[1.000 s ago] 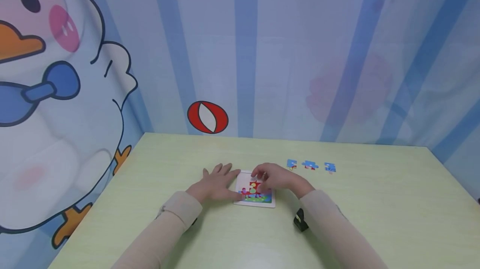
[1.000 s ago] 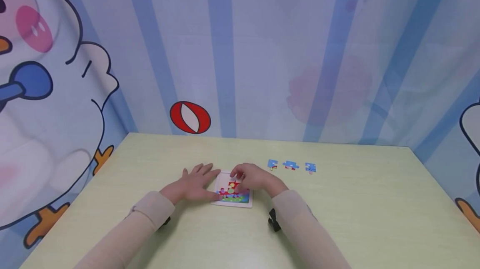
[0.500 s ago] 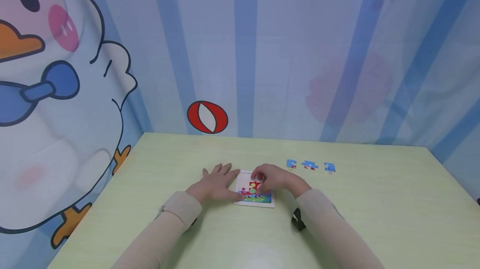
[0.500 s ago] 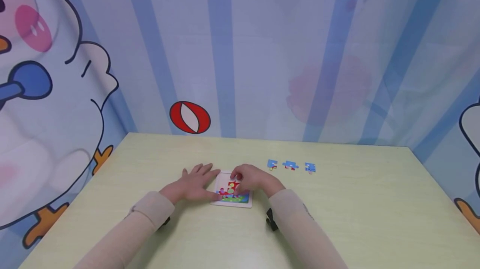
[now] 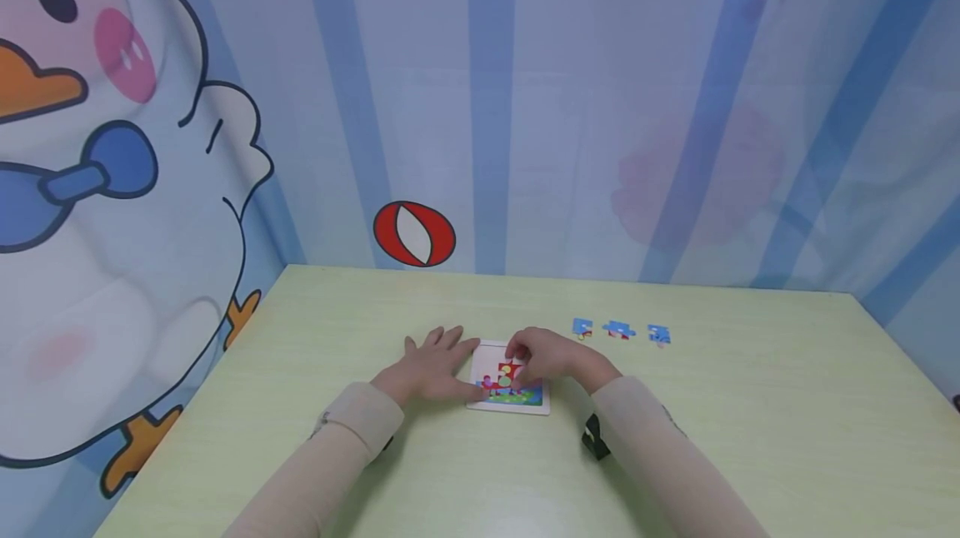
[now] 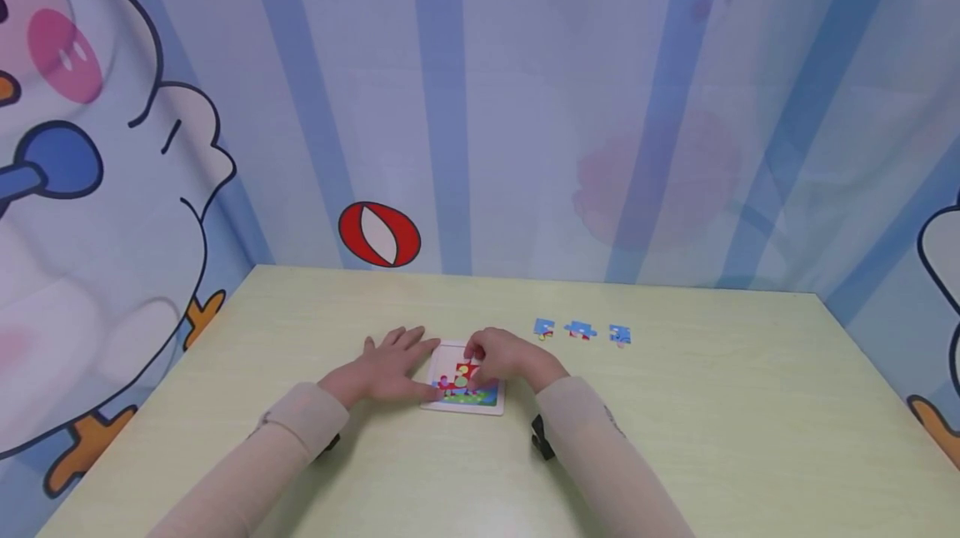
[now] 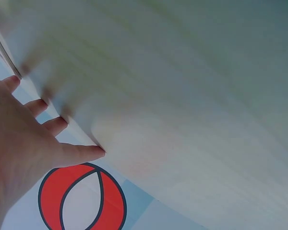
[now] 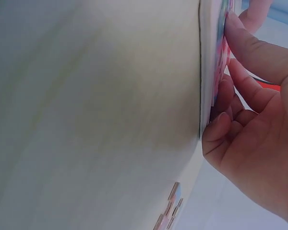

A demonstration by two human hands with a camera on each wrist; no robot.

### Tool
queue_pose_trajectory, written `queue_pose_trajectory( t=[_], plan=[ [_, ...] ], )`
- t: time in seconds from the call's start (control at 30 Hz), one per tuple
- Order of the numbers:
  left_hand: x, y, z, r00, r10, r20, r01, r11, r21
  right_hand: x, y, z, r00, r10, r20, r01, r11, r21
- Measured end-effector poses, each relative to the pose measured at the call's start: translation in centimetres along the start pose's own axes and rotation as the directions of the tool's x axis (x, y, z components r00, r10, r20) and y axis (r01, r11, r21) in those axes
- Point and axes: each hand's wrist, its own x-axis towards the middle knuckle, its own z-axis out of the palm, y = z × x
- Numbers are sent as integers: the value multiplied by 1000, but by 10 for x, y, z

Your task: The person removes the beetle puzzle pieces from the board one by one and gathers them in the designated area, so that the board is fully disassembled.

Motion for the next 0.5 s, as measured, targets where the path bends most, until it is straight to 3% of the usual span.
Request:
queue_pose_trajectory(
  t=[0.5],
  plan=[
    [0,1,-1,1000,-1,-1,1,1000,1,-1,2,1,1000,-21,-11,21,999,50]
  ],
)
